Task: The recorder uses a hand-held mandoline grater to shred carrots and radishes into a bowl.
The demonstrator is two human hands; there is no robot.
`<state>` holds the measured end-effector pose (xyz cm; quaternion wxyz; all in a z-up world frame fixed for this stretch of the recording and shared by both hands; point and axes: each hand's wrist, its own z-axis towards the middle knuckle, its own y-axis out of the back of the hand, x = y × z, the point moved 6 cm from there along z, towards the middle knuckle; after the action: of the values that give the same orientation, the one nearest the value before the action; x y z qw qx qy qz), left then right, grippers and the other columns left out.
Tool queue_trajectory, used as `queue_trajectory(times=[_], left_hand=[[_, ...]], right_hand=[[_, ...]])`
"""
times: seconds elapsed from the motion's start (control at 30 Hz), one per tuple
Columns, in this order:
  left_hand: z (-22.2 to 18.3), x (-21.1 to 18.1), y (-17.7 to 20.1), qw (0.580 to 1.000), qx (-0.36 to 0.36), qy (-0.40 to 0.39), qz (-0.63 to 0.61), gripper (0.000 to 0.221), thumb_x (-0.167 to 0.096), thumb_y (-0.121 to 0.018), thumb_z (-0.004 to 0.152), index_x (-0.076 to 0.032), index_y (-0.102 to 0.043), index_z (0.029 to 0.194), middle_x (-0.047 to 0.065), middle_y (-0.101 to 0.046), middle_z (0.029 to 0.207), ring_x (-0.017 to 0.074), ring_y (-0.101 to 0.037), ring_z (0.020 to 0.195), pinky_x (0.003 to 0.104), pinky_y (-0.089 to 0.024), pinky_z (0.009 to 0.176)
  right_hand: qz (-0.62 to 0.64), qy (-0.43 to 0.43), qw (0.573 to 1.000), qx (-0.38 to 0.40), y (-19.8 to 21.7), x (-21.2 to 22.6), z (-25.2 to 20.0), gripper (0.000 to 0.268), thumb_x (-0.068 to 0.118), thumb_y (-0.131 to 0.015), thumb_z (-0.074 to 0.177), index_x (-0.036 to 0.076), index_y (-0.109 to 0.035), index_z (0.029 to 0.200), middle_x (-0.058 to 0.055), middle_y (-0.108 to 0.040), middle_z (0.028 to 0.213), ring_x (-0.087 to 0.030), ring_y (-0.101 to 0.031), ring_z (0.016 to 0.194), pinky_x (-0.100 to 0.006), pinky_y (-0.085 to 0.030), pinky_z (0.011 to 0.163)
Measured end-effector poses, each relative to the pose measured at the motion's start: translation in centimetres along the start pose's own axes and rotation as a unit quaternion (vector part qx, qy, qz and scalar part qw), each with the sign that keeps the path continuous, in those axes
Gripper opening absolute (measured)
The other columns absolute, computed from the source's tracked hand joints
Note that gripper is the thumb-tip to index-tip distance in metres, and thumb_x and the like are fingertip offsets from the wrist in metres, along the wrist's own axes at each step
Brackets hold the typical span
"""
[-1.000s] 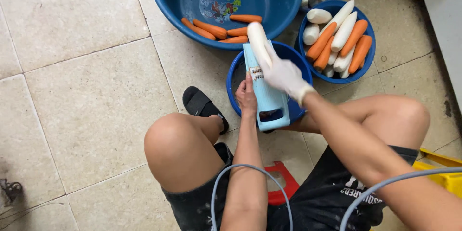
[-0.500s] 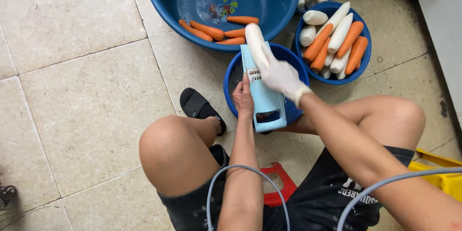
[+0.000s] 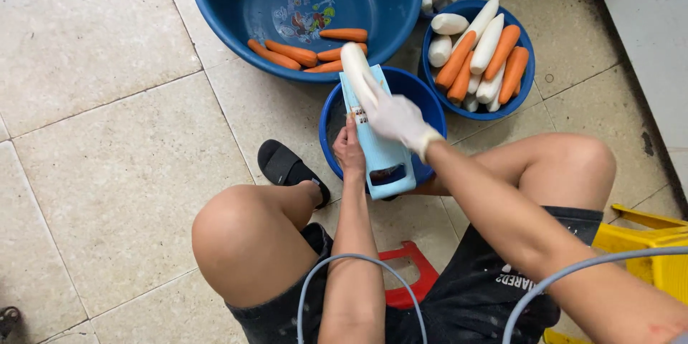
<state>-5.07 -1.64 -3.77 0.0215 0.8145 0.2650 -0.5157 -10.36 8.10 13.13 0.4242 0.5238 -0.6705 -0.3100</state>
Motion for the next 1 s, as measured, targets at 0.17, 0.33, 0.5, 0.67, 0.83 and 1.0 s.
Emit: queue_trajectory(times=[0.17,0.33,0.5,0.67,0.83,1.0], left_hand=[[0.0,-0.8,-0.2,1.000,-0.008,0.007,-0.024,0.054,-0.053,-0.060,0.099,-0.002,-0.077,0.090,0.002,-0.068,0.077,0.0107,-0.057,0.070,0.029,-0.047,0.066],[0.0,0.5,-0.6,0.999,0.010,0.012,-0.039,0.052,-0.052,-0.059,0.099,-0.003,-0.075,0.091,0.001,-0.068,0.077,0.0099,-0.057,0.070,0.029,-0.047,0.064],[0.2,0.6,0.0,0.999,-0.002,-0.012,-0.039,0.051,-0.050,-0.060,0.100,-0.003,-0.076,0.091,0.000,-0.067,0.077,0.0082,-0.054,0.071,0.028,-0.046,0.064],[0.3,-0.9,-0.1,0.999,-0.007,0.001,-0.041,0.051,-0.050,-0.061,0.099,-0.002,-0.077,0.092,0.000,-0.069,0.077,0.0077,-0.056,0.069,0.027,-0.046,0.064],[0.5,1.3,0.0,0.999,-0.012,0.000,-0.035,0.050,-0.049,-0.061,0.100,-0.002,-0.077,0.093,-0.001,-0.068,0.077,0.0069,-0.054,0.071,0.027,-0.045,0.064],[0.2,0.5,0.2,1.000,-0.018,-0.012,-0.015,0.051,-0.048,-0.062,0.101,-0.001,-0.077,0.092,-0.001,-0.065,0.074,0.0076,-0.052,0.069,0.028,-0.044,0.062]], right_hand=[[-0.029,0.122,0.991,-0.038,2.6,0.7,-5.1,0.068,0.024,-0.043,0.096,0.020,-0.025,0.162,-0.031,-0.069,0.106,-0.048,-0.070,0.073,-0.056,-0.057,0.068],[-0.094,0.097,0.990,0.048,-2.3,-3.5,-13.3,0.076,0.020,-0.048,0.094,0.020,-0.018,0.164,-0.032,-0.069,0.107,-0.043,-0.072,0.067,-0.054,-0.058,0.063],[-0.028,0.105,0.994,-0.028,0.3,0.2,-0.6,0.063,0.031,-0.044,0.101,0.022,-0.025,0.160,-0.033,-0.069,0.102,-0.049,-0.069,0.073,-0.057,-0.055,0.067],[0.020,0.051,0.998,-0.008,2.9,1.0,-4.0,0.066,0.034,-0.040,0.104,0.024,-0.018,0.166,-0.034,-0.072,0.096,-0.049,-0.070,0.082,-0.056,-0.055,0.074],[-0.056,0.104,0.991,0.065,-2.9,-2.7,-12.6,0.073,0.026,-0.039,0.098,0.024,-0.014,0.166,-0.027,-0.059,0.132,-0.048,-0.071,0.076,-0.057,-0.057,0.071],[-0.024,-0.011,1.000,0.010,-0.9,-0.5,0.2,0.065,0.038,-0.041,0.105,0.028,-0.017,0.165,-0.033,-0.072,0.095,-0.050,-0.070,0.084,-0.058,-0.055,0.078]])
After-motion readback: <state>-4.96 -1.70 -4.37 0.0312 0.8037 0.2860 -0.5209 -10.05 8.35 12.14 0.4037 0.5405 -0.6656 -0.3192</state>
